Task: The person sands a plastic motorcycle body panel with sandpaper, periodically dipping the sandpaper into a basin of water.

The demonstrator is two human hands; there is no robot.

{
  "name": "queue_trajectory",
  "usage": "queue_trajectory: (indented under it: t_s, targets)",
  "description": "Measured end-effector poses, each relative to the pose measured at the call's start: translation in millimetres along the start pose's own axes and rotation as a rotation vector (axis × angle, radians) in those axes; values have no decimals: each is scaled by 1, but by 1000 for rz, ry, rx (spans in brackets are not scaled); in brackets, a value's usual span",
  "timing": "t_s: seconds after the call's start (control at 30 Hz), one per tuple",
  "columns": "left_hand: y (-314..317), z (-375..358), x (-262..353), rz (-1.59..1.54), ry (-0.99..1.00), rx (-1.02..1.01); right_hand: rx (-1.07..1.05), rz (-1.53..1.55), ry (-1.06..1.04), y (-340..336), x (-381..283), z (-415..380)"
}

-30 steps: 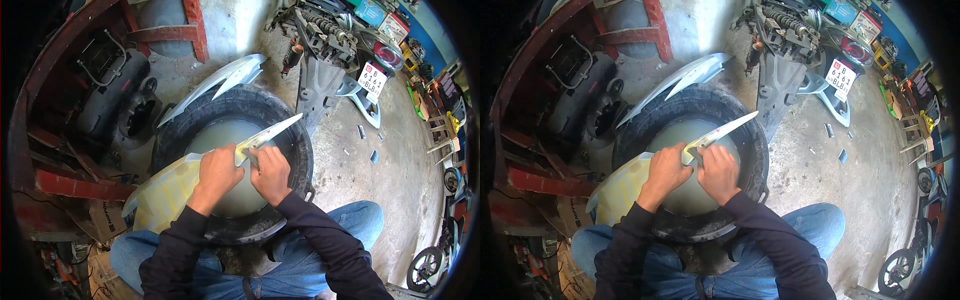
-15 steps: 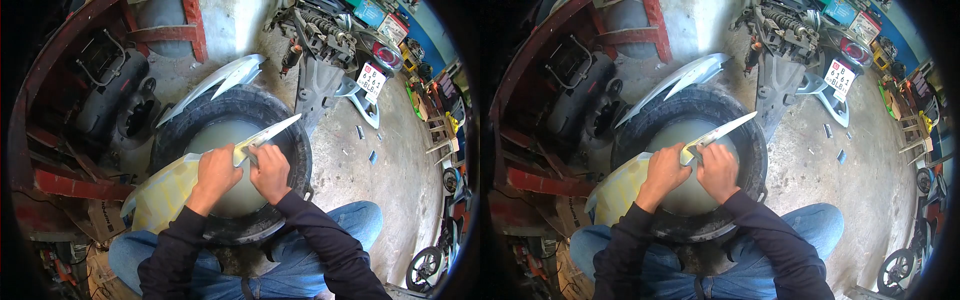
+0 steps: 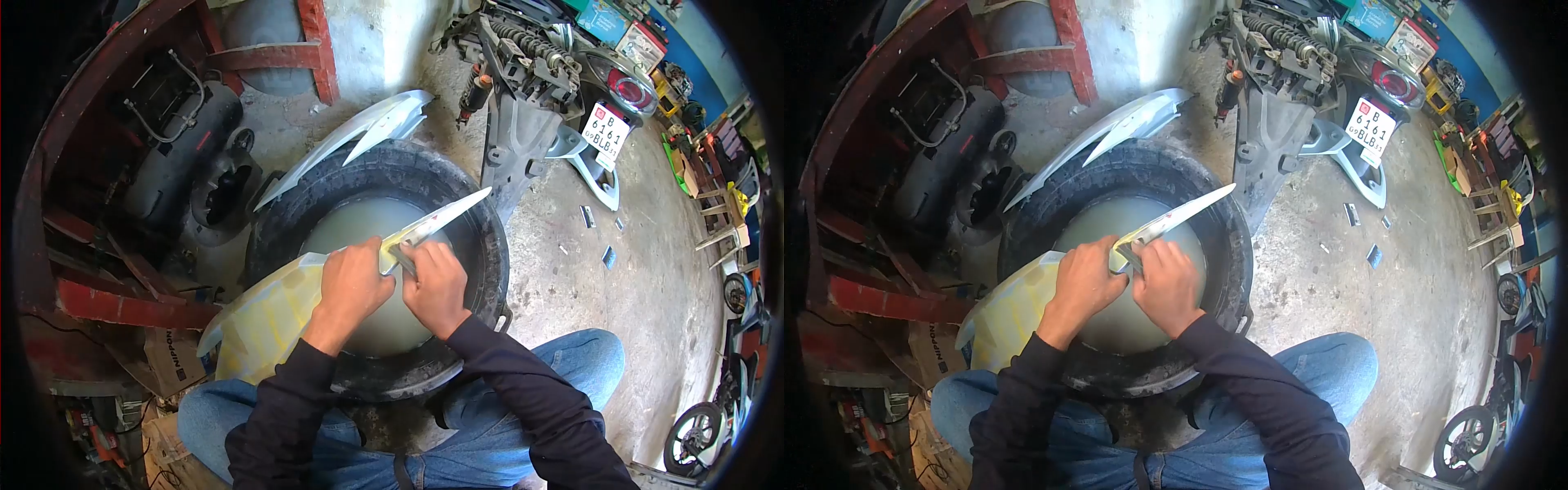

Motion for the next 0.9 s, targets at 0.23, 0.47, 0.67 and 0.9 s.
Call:
queue_trajectory:
  t_s: [0.23,0.47,0.67,0.9]
  targets:
    - [0,-2,1,-20,8,14,36,22,8,-2,0,1]
    - [4,0,-2,-5,-6,11,3,-64,22,-1,8,4]
    - [2,-2,0,-9,-11,-13,126,-76,65,-13,29,12]
    - [3,-4,-2,-21,1,8,76,-85,55,-10,24,16]
Point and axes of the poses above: each hand's wrist, its own z-axis towards the middle knuckle, its own y-axis out of the palm, x = y × z, the point moved 7 cm from there along z, towards the middle knuckle, and after that the axes turned 6 degrees about -x, right-handed, at the moved point
